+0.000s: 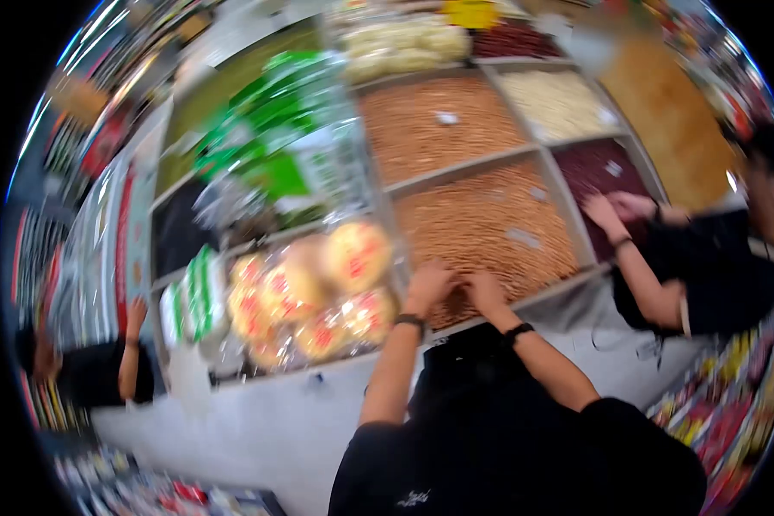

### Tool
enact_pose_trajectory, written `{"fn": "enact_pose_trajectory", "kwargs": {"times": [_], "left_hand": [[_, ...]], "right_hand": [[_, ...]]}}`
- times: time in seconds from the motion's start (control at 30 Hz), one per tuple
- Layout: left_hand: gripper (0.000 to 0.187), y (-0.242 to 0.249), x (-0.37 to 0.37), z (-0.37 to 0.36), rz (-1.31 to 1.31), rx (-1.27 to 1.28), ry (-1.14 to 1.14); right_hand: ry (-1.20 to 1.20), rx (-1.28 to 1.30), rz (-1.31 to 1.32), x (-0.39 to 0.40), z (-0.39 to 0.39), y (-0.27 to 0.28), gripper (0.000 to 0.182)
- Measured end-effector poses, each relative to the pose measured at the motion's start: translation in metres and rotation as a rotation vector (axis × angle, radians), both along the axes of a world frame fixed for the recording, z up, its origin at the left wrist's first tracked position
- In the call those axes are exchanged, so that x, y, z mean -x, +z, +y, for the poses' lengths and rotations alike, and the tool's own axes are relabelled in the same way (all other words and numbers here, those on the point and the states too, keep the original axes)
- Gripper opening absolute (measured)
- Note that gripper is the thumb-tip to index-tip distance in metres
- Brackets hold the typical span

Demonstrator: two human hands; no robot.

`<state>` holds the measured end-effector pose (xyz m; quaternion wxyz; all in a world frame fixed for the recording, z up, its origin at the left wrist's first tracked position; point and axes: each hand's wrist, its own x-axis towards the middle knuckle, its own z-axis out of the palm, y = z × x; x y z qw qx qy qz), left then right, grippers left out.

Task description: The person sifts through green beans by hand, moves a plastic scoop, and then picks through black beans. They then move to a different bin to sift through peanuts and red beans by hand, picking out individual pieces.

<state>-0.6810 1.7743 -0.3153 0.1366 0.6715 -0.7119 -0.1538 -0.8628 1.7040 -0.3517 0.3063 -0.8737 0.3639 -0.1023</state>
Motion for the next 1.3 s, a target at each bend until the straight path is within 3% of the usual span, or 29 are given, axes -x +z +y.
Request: {"fn": "enact_pose_trajectory", "kwargs": {"times": [0.03, 0.07, 0.1, 0.17, 0.2, 0.23, 0.4, 0.47, 0.53, 0.63, 0.73, 0.9, 1.03, 1.07, 1.1, 1.13, 1.17, 1.2, 1.23, 1.27, 1.3], "left_hand": [[0.025, -0.005, 0.0, -0.003, -0.044, 0.079, -0.028], [0.025, 0.014, 0.003, -0.007, -0.012, -0.048, -0.01], [0.026, 0.006, 0.003, -0.005, -0.007, 0.067, -0.014], [0.023, 0.006, 0.003, -0.008, 0.008, 0.091, -0.006], [0.019, 0.005, 0.001, -0.011, 0.022, 0.122, -0.023], [0.018, 0.006, 0.003, -0.013, 0.023, 0.111, -0.005], [0.02, -0.001, 0.004, -0.016, 0.007, 0.037, 0.016], [0.023, 0.0, 0.0, -0.015, 0.023, 0.06, 0.034], [0.025, 0.0, -0.001, -0.01, 0.049, 0.061, 0.065], [0.026, 0.0, -0.002, -0.014, 0.085, 0.042, 0.128], [0.023, 0.012, 0.001, -0.012, 0.102, 0.023, 0.112], [0.024, 0.014, -0.001, -0.01, 0.149, 0.038, 0.12], [0.023, -0.004, 0.003, -0.008, 0.146, -0.012, 0.108], [0.021, -0.072, 0.001, -0.013, 0.12, -0.143, 0.047], [0.018, -0.062, 0.002, -0.013, -0.236, -0.158, -0.099], [0.018, -0.033, 0.007, -0.006, -0.081, -0.052, -0.011], [0.019, -0.018, 0.012, -0.003, -0.073, -0.013, 0.029], [0.019, -0.026, 0.011, -0.001, 0.15, 0.144, 0.017], [0.018, -0.029, 0.016, 0.007, 0.149, 0.074, 0.113], [0.016, -0.008, 0.013, 0.014, 0.16, 0.033, 0.077], [0.014, -0.008, 0.012, 0.022, 0.112, 0.089, 0.076]], "right_hand": [[-0.057, 0.024, -0.128, 0.002, 0.003, -0.009, 0.022], [-0.041, -0.109, -0.173, 0.003, 0.004, 0.002, 0.018], [-0.096, -0.059, 0.048, 0.0, 0.006, 0.011, 0.017], [-0.149, 0.016, -0.034, 0.0, 0.005, -0.003, 0.023], [-0.159, 0.051, 0.095, -0.001, 0.006, 0.009, 0.022], [-0.173, 0.078, 0.042, -0.002, 0.004, 0.014, 0.019], [-0.205, 0.034, 0.084, -0.001, 0.001, 0.022, 0.026], [-0.138, 0.295, -0.007, 0.002, -0.003, -0.012, 0.023], [-0.089, 0.232, -0.058, -0.002, -0.008, -0.032, 0.017], [-0.209, 0.039, -0.075, -0.002, -0.001, 0.019, 0.012], [-0.237, -0.07, -0.158, -0.001, 0.003, 0.024, 0.012], [-0.153, -0.11, -0.24, -0.003, -0.004, 0.02, 0.014], [-0.15, 0.066, -0.415, -0.002, -0.004, 0.016, 0.023], [-0.113, -0.053, -0.319, -0.003, -0.008, 0.02, 0.028], [-0.114, -0.231, -0.321, -0.003, -0.004, 0.04, 0.028], [-0.068, -0.32, -0.441, -0.004, -0.006, 0.003, 0.024], [-0.047, -0.431, -0.497, -0.005, -0.004, 0.013, 0.023], [-0.045, -0.447, -0.407, -0.005, -0.005, 0.023, 0.022], [-0.052, -0.536, -0.401, -0.001, -0.005, 0.014, 0.019], [-0.018, -0.68, -0.382, 0.002, -0.013, -0.006, 0.016], [0.016, -0.667, -0.366, 0.003, -0.01, -0.007, 0.015]]}}
